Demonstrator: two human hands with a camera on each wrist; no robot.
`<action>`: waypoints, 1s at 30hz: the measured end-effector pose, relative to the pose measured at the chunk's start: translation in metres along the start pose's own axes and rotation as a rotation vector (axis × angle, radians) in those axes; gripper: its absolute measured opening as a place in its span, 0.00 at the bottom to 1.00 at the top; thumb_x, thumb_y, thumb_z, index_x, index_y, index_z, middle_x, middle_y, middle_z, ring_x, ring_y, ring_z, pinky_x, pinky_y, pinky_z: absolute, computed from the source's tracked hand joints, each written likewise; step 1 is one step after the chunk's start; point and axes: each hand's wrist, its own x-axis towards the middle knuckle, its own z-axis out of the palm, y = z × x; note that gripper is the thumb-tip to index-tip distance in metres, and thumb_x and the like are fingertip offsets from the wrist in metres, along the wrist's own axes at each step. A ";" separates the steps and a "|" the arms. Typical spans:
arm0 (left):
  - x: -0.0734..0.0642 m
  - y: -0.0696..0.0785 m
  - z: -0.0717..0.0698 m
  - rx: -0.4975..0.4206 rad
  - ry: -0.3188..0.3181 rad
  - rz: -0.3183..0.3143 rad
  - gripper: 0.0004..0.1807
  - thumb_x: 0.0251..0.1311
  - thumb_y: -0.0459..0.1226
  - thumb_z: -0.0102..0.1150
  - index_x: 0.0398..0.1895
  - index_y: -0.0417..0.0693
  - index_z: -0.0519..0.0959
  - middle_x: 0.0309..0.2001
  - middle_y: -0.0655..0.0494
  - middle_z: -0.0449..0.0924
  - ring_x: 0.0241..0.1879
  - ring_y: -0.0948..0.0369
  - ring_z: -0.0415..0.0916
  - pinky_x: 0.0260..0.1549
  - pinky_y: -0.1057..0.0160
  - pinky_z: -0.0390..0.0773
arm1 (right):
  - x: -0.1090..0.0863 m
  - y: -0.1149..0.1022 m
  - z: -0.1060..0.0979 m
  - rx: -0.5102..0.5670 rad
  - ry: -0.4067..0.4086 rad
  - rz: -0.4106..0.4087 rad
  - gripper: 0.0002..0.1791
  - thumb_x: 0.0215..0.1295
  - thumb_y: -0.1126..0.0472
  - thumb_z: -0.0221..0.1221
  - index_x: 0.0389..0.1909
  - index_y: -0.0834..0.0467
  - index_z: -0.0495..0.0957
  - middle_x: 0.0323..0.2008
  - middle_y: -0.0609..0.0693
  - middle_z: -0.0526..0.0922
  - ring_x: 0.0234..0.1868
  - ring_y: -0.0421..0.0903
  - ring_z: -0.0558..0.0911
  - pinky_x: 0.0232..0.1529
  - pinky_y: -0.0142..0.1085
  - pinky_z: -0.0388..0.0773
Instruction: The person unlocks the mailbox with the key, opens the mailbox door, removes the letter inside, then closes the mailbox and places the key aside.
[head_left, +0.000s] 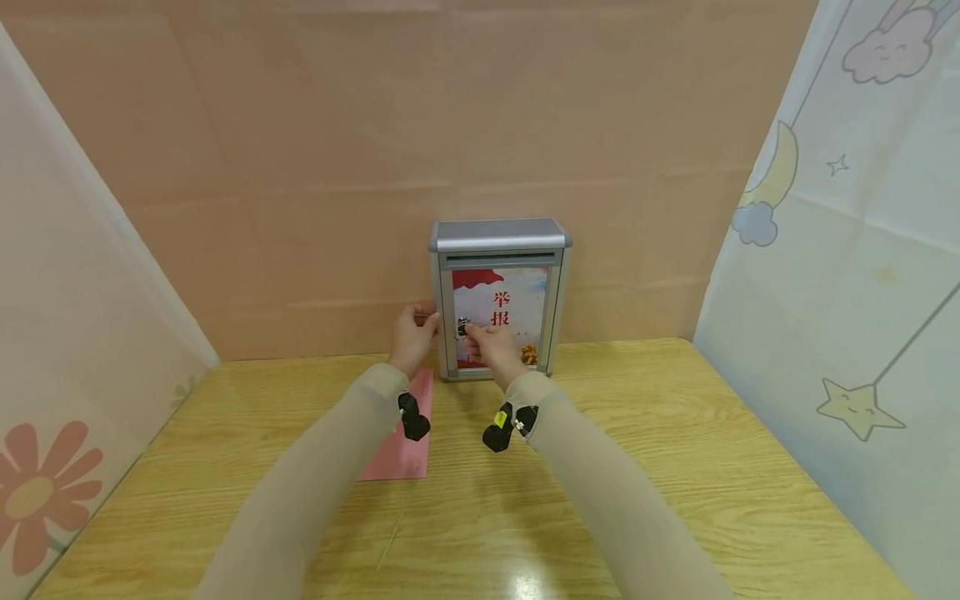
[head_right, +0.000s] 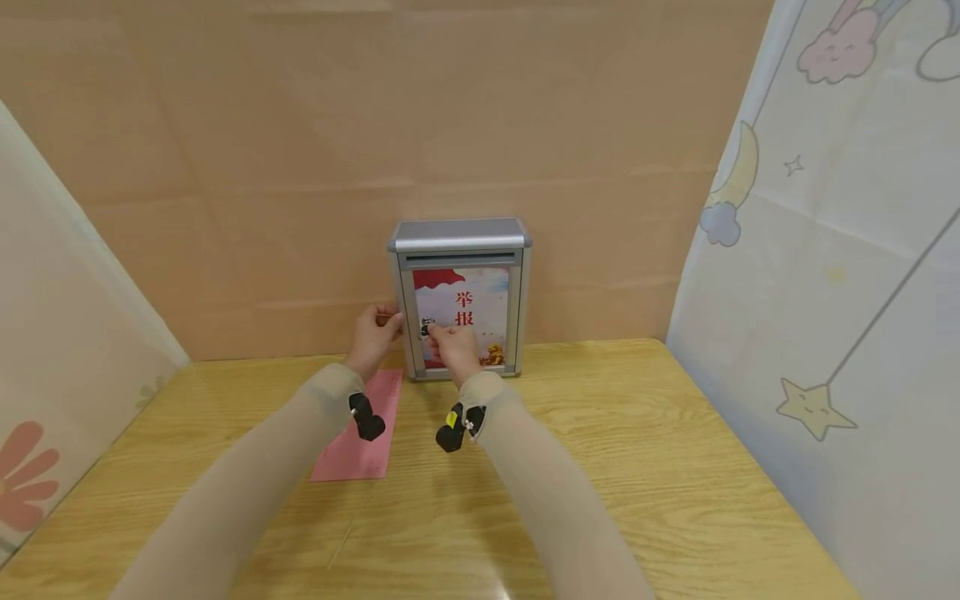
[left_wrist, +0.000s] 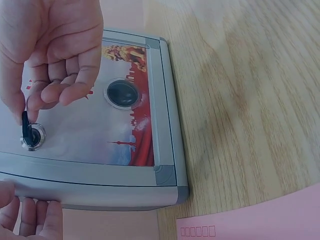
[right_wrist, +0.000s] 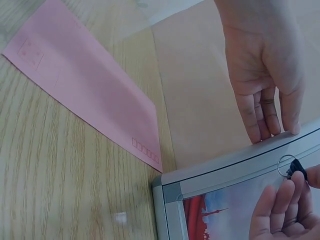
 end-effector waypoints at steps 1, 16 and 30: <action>0.000 0.000 0.000 0.003 -0.002 0.001 0.14 0.71 0.37 0.50 0.54 0.38 0.68 0.47 0.43 0.73 0.46 0.51 0.73 0.53 0.48 0.77 | 0.000 0.000 0.000 -0.001 0.003 -0.006 0.18 0.71 0.53 0.55 0.38 0.67 0.81 0.29 0.53 0.80 0.26 0.40 0.77 0.41 0.39 0.81; -0.001 0.001 -0.001 -0.006 -0.013 0.009 0.14 0.71 0.37 0.50 0.54 0.38 0.68 0.47 0.43 0.73 0.45 0.51 0.73 0.52 0.47 0.77 | -0.006 0.002 0.002 0.004 0.027 -0.074 0.21 0.72 0.54 0.54 0.37 0.71 0.81 0.29 0.55 0.80 0.28 0.43 0.78 0.49 0.51 0.79; -0.001 -0.001 -0.001 -0.020 -0.015 0.014 0.14 0.71 0.36 0.51 0.54 0.37 0.68 0.48 0.42 0.72 0.47 0.51 0.72 0.55 0.47 0.75 | -0.008 0.004 0.003 0.056 0.018 -0.073 0.19 0.72 0.56 0.54 0.38 0.72 0.80 0.33 0.59 0.81 0.28 0.43 0.77 0.45 0.45 0.81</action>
